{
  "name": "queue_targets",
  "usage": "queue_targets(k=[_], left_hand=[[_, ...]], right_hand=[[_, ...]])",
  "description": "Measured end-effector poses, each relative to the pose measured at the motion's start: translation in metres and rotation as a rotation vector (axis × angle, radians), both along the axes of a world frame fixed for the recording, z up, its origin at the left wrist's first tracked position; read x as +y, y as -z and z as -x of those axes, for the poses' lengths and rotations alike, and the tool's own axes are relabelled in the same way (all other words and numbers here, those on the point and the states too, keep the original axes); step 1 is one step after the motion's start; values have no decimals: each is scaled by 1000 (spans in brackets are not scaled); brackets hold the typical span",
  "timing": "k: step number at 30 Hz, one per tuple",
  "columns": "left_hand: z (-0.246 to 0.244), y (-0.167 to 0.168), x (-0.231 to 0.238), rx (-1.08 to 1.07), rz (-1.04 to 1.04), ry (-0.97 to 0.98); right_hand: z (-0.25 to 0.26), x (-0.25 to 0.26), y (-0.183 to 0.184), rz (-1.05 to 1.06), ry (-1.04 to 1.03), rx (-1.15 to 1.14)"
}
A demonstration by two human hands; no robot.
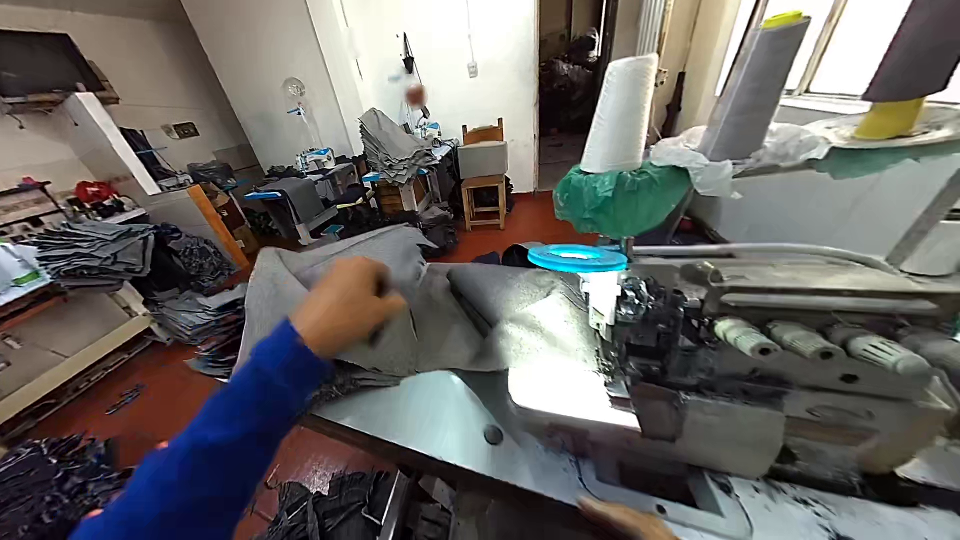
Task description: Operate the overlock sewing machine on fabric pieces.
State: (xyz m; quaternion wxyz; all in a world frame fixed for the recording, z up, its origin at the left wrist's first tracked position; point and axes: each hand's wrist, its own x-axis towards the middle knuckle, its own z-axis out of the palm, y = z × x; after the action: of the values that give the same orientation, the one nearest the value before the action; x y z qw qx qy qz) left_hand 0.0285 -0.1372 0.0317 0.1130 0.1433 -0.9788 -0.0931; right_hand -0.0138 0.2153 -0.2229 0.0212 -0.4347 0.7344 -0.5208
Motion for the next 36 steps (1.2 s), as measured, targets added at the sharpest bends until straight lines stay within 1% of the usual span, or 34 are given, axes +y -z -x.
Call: queue_targets(k=[1, 2, 3, 5, 6, 7, 8, 10, 12, 13, 14, 15, 16, 17, 19, 21, 22, 23, 24, 26, 27, 28, 30, 31, 33, 34, 36], left_hand=[[-1, 13, 39, -9, -38, 109], [2, 28, 72, -21, -87, 198], [8, 44, 99, -39, -148, 253], [25, 78, 135, -18, -224, 301], [34, 96, 146, 48, -222, 317], [42, 115, 151, 140, -198, 350], [47, 132, 151, 218, -169, 405], [52, 156, 136, 269, -105, 536], [43, 170, 116, 268, -28, 588], [34, 172, 111, 282, 23, 586], [25, 173, 109, 296, 74, 581], [18, 172, 108, 311, 126, 579], [15, 172, 107, 328, 169, 578], [17, 173, 105, 355, 197, 579], [34, 176, 100, 436, 194, 581], [58, 184, 102, 514, 136, 571], [70, 189, 105, 541, 114, 564], [78, 193, 108, 576, 104, 560], [83, 195, 110, 610, 106, 556], [84, 196, 110, 608, 119, 547], [84, 196, 108, 581, 122, 549], [84, 196, 106, 550, 122, 561], [87, 194, 105, 510, 124, 595], [87, 191, 106, 486, 103, 622], [89, 182, 104, 437, 18, 714], [92, 176, 101, 416, -39, 771], [94, 164, 96, 368, -206, 867]], right_hand=[[-5, -20, -8, 66, -129, -129], [-12, -43, -17, 144, -215, -267], [-20, -66, -25, 229, -239, -418], [-35, -104, -37, 411, -145, -702], [-39, -117, -46, 453, -55, -809], [-41, -127, -53, 435, 53, -903], [-43, -132, -55, 403, 114, -945], [-49, -128, -41, 369, 116, -880], [-53, -104, -23, 320, 13, -834], [-53, -85, -14, 267, -47, -814], [-49, -61, -7, 191, -84, -752], [-40, -32, -4, 110, -78, -654], [-27, 2, -8, 39, -10, -568], [-10, 40, -19, -21, 113, -520], [31, 112, -45, -79, 528, -357], [82, 158, -73, -152, 923, -100], [113, 173, -84, -203, 1044, -45], [146, 182, -89, -269, 1114, -26], [177, 189, -89, -362, 1132, -36], [231, 195, -76, -607, 1100, -118], [250, 194, -67, -707, 1096, -138], [260, 190, -63, -780, 1095, -143], [261, 180, -70, -858, 1100, -123], [256, 178, -72, -844, 1098, -80], [238, 182, -74, -675, 1078, 69], [221, 181, -80, -585, 1061, 145], [171, 170, -92, -422, 1012, 296]])
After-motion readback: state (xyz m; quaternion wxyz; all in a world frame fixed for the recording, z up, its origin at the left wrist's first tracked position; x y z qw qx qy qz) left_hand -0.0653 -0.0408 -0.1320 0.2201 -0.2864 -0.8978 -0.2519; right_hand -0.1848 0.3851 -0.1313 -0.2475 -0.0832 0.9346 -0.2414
